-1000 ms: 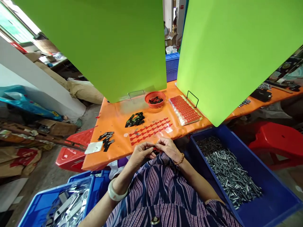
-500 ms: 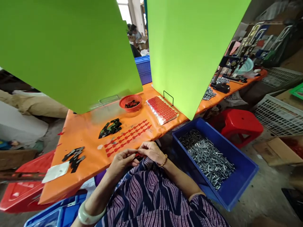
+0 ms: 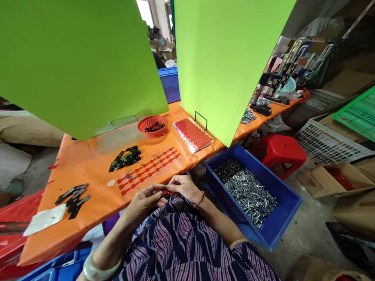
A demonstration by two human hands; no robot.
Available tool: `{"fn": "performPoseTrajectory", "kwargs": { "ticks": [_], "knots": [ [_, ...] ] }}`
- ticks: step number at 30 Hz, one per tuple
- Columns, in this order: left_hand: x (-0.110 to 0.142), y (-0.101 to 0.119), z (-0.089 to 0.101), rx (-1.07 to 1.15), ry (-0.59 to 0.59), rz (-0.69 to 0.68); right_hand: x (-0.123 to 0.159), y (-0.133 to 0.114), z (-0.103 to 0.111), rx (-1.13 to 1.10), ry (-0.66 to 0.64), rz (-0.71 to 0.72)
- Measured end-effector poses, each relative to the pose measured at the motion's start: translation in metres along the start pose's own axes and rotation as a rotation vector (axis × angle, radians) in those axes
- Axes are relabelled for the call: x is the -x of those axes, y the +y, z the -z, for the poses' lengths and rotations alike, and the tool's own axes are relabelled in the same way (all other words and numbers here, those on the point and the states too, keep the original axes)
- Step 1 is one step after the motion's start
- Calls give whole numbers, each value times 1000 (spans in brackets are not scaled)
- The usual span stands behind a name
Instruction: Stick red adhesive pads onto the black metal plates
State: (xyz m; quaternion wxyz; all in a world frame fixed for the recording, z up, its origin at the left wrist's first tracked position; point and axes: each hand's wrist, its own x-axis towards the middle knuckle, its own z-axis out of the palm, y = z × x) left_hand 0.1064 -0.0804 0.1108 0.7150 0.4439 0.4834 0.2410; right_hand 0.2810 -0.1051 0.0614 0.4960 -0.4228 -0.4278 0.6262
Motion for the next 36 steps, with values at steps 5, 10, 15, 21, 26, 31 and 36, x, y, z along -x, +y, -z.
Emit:
{"fn": "performPoseTrajectory", "kwargs": {
  "ticks": [5, 10, 15, 21, 26, 31, 36],
  "knots": [
    [-4, 1, 6, 68, -44, -1, -4, -3, -1, -38, -19, -59],
    [-15, 6, 20, 68, -96, 36, -15, -4, -2, -40, -84, -103],
    [-30, 6, 40, 63, -57, 7, -36, -10, -6, 2, -146, -164],
    [-37, 10, 75, 203, 101, -74, -87, -29, -4, 97, -89, -161],
    [-31, 4, 117, 302, 240, -88, -172, -56, 6, 134, 16, -61],
    [-22, -13, 151, 347, 369, -75, -251, -69, 10, 245, 283, 122],
    [-24, -32, 173, 311, 580, -135, -263, -29, -1, 460, 285, 79]
  ]
}}
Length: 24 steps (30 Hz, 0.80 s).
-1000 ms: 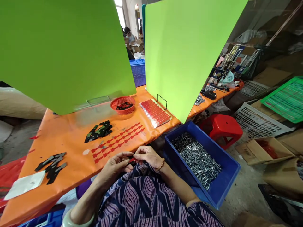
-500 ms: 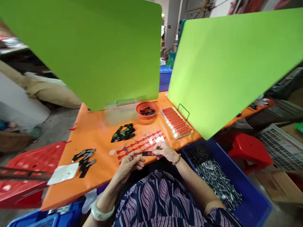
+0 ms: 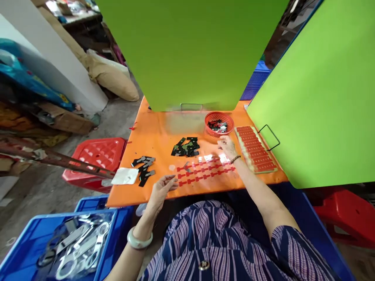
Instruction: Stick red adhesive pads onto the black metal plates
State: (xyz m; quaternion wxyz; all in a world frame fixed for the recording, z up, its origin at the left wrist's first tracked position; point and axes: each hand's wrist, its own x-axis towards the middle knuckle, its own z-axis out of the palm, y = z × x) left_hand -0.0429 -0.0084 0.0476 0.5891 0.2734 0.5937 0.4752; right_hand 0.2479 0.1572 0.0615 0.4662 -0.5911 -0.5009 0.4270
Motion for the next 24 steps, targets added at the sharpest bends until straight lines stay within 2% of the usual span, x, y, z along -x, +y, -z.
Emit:
{"fn": "performPoseTrajectory", "kwargs": {
  "ticks": [4, 9, 12, 18, 21, 24],
  "knots": [
    [-7, -11, 5, -15, 186, -88, 28, 23, -26, 162, -154, 59],
    [-5, -18, -2, 107, 218, -80, 47, 29, -56, 597, -482, 429],
    [-3, -16, -8, 185, 209, -36, 52, 26, -74, 701, -598, 543],
    [-5, -11, -18, 237, 161, 41, 59, 18, -103, 809, -790, 592],
    [-7, -12, -20, 225, 170, 32, 63, 15, -111, 880, -829, 609],
    [-7, -14, -17, 186, 237, -34, 69, 13, -115, 953, -830, 619]
  ]
}}
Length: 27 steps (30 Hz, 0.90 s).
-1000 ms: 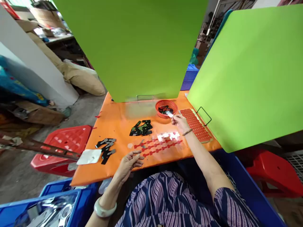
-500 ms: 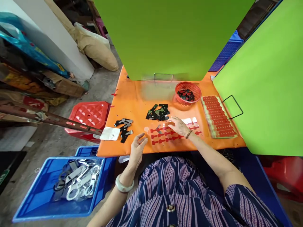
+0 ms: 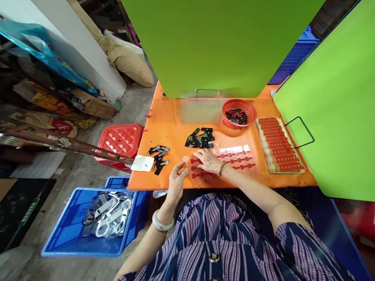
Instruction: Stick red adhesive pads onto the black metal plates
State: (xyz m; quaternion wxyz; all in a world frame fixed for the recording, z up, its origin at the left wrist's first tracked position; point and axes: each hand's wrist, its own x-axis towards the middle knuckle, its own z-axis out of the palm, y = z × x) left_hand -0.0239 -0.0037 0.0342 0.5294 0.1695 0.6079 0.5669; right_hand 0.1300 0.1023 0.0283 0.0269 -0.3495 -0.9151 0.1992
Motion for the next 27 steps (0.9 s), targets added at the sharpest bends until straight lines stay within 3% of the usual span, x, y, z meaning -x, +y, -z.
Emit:
{"fn": "performPoseTrajectory", "kwargs": {
  "ticks": [6, 18, 23, 27],
  "knots": [
    [8, -1, 11, -45, 94, -92, 13, -11, -3, 9, -20, 17],
    [42, -10, 16, 49, 30, 84, 71, -34, -35, -10, -104, 157],
    [42, -6, 19, 73, -4, 119, 78, -45, -42, 39, -60, 189],
    [38, -1, 26, 107, -29, 120, 73, -54, -32, -34, -15, 162]
  ]
}}
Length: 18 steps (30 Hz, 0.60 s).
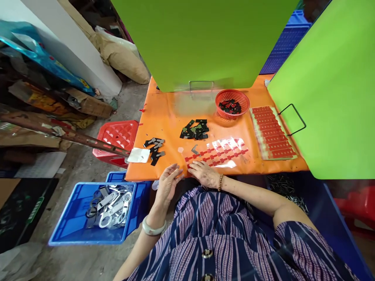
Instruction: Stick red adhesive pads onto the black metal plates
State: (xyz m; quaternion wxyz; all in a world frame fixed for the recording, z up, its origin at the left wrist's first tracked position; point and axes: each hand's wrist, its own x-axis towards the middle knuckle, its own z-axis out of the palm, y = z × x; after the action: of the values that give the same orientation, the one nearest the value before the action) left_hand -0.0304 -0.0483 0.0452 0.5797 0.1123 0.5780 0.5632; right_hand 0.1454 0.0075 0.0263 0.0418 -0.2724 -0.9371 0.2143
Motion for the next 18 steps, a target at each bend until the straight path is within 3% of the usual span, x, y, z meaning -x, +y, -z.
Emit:
{"fn": "performPoseTrajectory", "kwargs": {
  "ticks": [4, 7, 10, 13, 15, 18],
  "knots": [
    [1, 1, 3, -21, 13, -85, -10, -3, 39, -128, 96, -106],
    [3, 1, -3, -57, -24, -119, -13, -8, 89, -330, 342, -83],
    [0, 5, -14, -28, -121, -1, -6, -21, 144, -592, 555, 23],
    [-6, 12, -23, 67, -282, 278, 7, -38, 187, -839, 607, 39],
    [-9, 15, -26, 124, -405, 416, 15, -44, 203, -990, 594, 121],
    [-14, 18, -26, 112, -464, 367, 24, -34, 209, -1170, 524, 112]
  ]
}}
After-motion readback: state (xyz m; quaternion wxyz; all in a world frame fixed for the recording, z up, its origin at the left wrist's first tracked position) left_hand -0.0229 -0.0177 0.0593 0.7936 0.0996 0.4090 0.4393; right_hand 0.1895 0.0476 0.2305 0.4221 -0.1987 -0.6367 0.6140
